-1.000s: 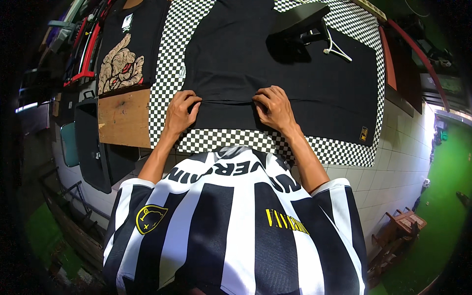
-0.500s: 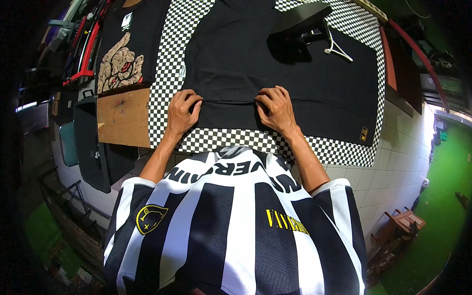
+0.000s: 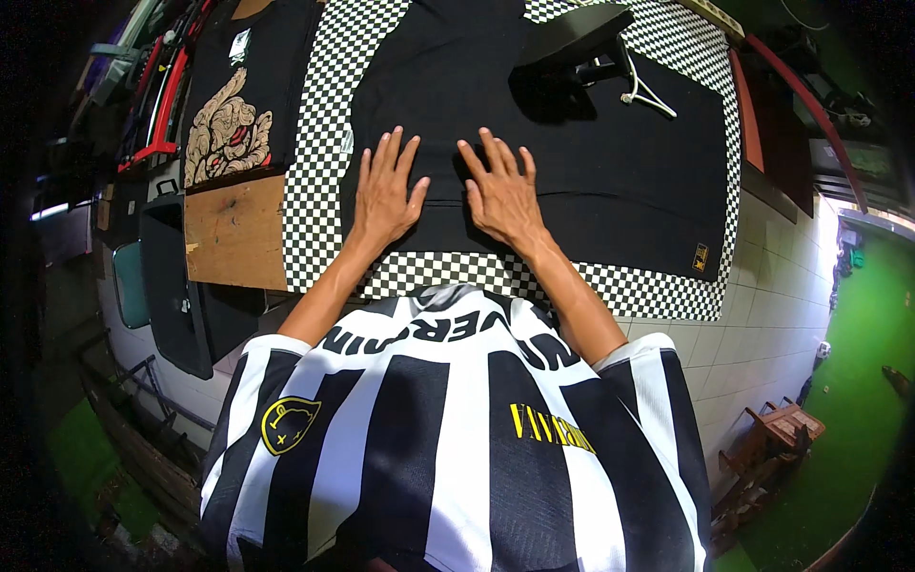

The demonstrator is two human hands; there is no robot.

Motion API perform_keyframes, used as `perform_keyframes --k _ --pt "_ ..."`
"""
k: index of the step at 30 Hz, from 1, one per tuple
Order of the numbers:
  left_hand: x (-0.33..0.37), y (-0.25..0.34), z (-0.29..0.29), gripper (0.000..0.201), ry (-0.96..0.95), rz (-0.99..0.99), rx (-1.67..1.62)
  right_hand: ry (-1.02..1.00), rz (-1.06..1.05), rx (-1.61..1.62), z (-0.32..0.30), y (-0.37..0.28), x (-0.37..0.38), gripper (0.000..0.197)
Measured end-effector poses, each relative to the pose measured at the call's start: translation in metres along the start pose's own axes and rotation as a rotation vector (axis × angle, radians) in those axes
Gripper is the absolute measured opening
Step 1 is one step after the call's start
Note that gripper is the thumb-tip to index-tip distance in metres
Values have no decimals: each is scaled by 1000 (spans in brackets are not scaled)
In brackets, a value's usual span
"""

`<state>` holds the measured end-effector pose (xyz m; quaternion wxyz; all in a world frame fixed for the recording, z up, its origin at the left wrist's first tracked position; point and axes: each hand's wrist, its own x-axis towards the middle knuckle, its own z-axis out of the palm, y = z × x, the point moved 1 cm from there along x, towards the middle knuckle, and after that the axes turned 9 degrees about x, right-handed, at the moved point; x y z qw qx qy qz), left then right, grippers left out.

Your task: Ironing and folding a black garment on a checkered work table.

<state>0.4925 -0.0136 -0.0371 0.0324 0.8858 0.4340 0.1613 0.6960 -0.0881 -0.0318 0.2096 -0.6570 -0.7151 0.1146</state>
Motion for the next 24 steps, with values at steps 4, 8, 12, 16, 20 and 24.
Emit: perform_keyframes --k 4,8,12,16,20,24 --pt "-3 -6 22 74 -113 -63 59 -71 43 -28 16 10 -3 59" --pt "1 -6 23 77 -127 -63 79 -87 66 -37 11 15 -1 59" --pt "5 0 15 77 -153 -79 90 -32 165 -44 5 30 -6 60" --pt "6 9 12 76 -121 -27 55 39 200 -33 -2 41 -8 61" --pt "4 10 23 73 -176 20 102 -32 107 -28 -5 40 -9 61" --pt "9 15 17 76 -176 13 60 78 194 33 -7 54 -10 58"
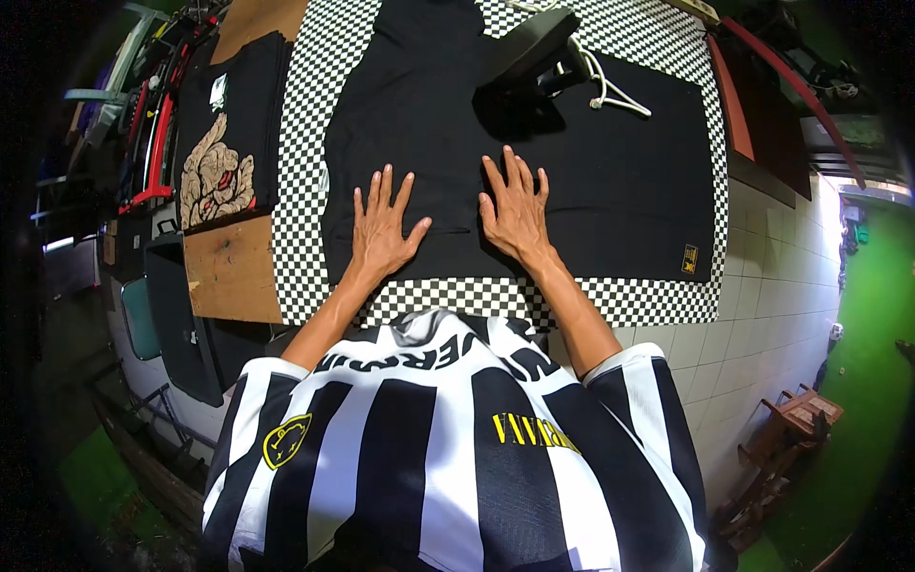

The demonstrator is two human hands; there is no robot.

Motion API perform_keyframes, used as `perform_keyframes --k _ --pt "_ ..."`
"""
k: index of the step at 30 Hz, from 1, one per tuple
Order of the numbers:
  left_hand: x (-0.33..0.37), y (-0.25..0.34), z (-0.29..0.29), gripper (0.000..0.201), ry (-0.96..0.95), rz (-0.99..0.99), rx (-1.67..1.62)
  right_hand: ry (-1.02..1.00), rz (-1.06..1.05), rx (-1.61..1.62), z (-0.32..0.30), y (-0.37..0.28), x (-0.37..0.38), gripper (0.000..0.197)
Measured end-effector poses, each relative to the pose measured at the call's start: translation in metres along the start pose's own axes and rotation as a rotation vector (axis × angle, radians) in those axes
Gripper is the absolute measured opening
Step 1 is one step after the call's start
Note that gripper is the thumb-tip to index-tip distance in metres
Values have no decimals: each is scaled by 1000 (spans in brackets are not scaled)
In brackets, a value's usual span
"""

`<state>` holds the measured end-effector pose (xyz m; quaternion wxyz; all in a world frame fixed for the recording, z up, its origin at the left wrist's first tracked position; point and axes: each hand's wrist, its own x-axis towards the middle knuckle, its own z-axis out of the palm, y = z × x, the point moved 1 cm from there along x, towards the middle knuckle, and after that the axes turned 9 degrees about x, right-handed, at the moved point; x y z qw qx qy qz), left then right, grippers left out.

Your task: Ironing and folding a black garment on a checkered work table.

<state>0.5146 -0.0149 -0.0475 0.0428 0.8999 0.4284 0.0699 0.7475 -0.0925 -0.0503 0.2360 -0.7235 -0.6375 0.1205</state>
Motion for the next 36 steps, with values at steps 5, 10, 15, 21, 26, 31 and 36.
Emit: perform_keyframes --k 5,10,15,21,26,31,36 --pt "20 25 -6 76 39 12 -48 341 89 170 -9 20 24 50" --pt "59 53 -2 70 66 55 -140 673 305 423 -7 58 84 66" --pt "55 52 -8 69 83 5 -207 840 68 819 2 95 127 59" --pt "-15 21 -21 56 209 -143 -304 777 51 935 -12 88 134 29" --pt "-62 0 -25 48 279 -264 -269 567 -126 386 -88 20 128 30" --pt "-84 -9 -11 52 320 -474 -197 139 -412 236 -102 -25 94 35" --pt "-80 -6 -6 62 304 -623 -112 -8 -506 79 -84 -55 60 37"
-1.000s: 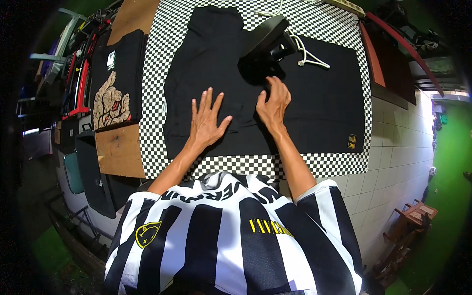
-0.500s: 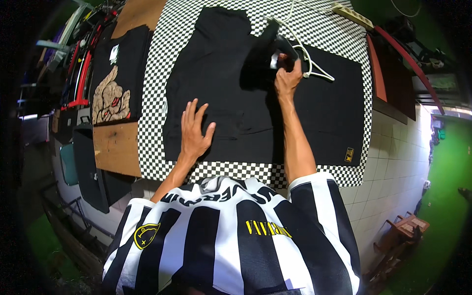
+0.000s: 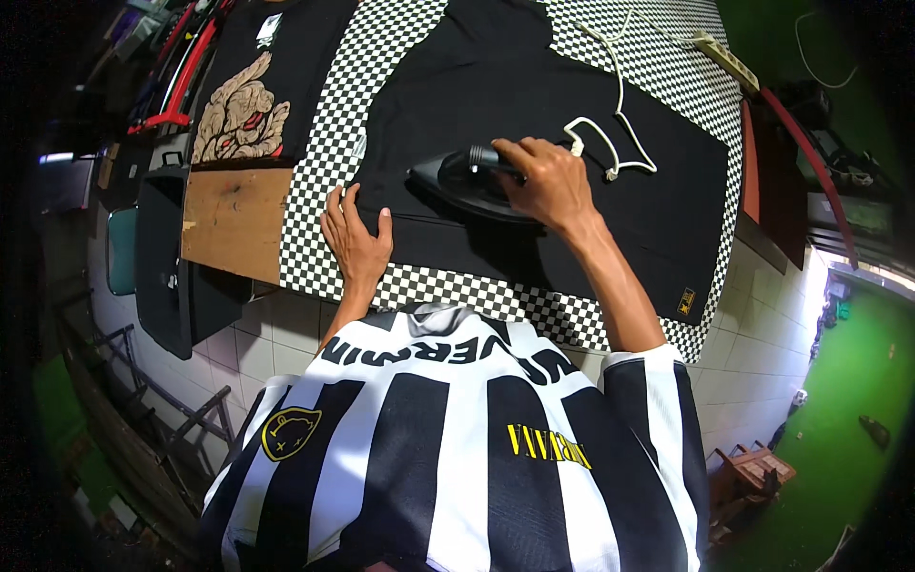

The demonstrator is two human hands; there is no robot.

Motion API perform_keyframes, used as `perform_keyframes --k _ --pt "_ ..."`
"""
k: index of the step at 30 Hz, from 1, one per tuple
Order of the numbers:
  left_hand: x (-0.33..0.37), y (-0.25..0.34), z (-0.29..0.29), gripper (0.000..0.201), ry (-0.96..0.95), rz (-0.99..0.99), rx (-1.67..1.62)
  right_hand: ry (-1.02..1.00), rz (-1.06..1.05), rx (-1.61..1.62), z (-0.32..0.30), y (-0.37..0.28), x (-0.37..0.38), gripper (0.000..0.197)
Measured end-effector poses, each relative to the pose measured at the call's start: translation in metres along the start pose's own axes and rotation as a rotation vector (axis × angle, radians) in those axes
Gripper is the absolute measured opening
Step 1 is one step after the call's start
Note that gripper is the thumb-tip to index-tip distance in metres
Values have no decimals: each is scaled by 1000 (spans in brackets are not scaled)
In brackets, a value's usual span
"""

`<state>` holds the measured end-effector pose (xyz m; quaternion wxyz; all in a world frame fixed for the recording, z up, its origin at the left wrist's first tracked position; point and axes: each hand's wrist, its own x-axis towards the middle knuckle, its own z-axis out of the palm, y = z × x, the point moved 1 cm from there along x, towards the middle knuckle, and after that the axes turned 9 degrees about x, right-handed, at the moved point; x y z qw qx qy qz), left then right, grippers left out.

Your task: Ironing and folding a black garment on a checkered work table.

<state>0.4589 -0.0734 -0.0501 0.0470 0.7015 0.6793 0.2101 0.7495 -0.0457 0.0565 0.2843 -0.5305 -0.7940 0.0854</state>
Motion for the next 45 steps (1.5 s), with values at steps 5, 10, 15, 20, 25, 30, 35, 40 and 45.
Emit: perform_keyframes --k 5,10,15,20,25,30,35,40,45 --pt "1 -1 9 62 6 -7 -43 -107 33 43 25 -17 -11 41" --pt "0 2 12 64 -17 -30 2 -209 100 68 18 -31 -11 46" --pt "4 1 13 64 10 -39 -8 29 44 21 38 -17 -6 48" --pt "1 3 14 65 3 -59 -19 -21 53 39 35 -20 -6 46" --pt "4 1 13 67 15 -53 -7 28 85 -14 43 -18 2 45" --pt "4 2 18 67 19 -59 -33 73 53 -17 48 -12 1 43" --pt "7 7 21 67 10 -69 -37 33 177 -37 46 -6 5 43" --pt "7 3 20 67 32 -46 -16 57 125 -63 50 1 5 43" --pt "8 3 21 68 35 -43 -26 118 129 -127 41 19 4 42"
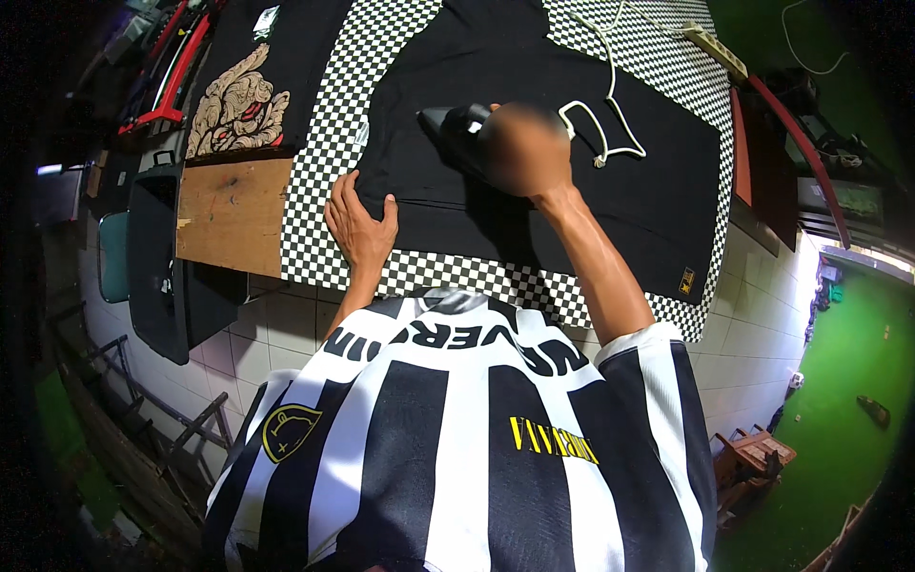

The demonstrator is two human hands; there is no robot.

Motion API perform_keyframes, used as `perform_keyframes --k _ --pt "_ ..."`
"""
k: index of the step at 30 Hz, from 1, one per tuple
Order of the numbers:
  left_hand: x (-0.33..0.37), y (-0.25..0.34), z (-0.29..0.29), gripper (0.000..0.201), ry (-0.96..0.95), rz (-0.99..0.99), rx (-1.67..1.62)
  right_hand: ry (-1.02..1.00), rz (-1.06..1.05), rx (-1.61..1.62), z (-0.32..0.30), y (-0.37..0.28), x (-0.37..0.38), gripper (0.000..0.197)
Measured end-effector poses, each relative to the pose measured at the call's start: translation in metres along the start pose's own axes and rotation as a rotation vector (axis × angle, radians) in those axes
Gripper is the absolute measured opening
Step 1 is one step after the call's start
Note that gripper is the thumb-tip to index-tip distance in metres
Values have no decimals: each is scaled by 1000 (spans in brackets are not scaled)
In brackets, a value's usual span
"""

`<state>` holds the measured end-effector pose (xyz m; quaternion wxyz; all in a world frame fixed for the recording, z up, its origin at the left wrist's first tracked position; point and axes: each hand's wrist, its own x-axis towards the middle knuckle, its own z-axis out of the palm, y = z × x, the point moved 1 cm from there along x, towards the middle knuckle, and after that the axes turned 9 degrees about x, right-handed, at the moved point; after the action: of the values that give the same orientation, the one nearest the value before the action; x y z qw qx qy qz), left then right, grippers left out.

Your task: Ironing and folding a black garment on a checkered work table.

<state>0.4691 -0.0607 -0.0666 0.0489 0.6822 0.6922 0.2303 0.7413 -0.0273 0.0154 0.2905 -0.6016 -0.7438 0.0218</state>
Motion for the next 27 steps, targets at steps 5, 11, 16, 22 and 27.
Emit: perform_keyframes --k 5,11,16,22,27 --pt "10 -3 -2 73 -93 -21 -30 78 109 -45 -25 38 -3 41" --pt "30 7 -23 75 -14 70 15 9 225 -258 -86 79 14 43" --pt "31 28 -27 66 -104 113 -81 5 120 -404 -119 114 21 37" --pt "12 88 1 53 -174 279 -192 289 352 -135 -133 166 19 37" --pt "23 161 24 42 -288 466 -286 667 533 141 -132 215 39 38"
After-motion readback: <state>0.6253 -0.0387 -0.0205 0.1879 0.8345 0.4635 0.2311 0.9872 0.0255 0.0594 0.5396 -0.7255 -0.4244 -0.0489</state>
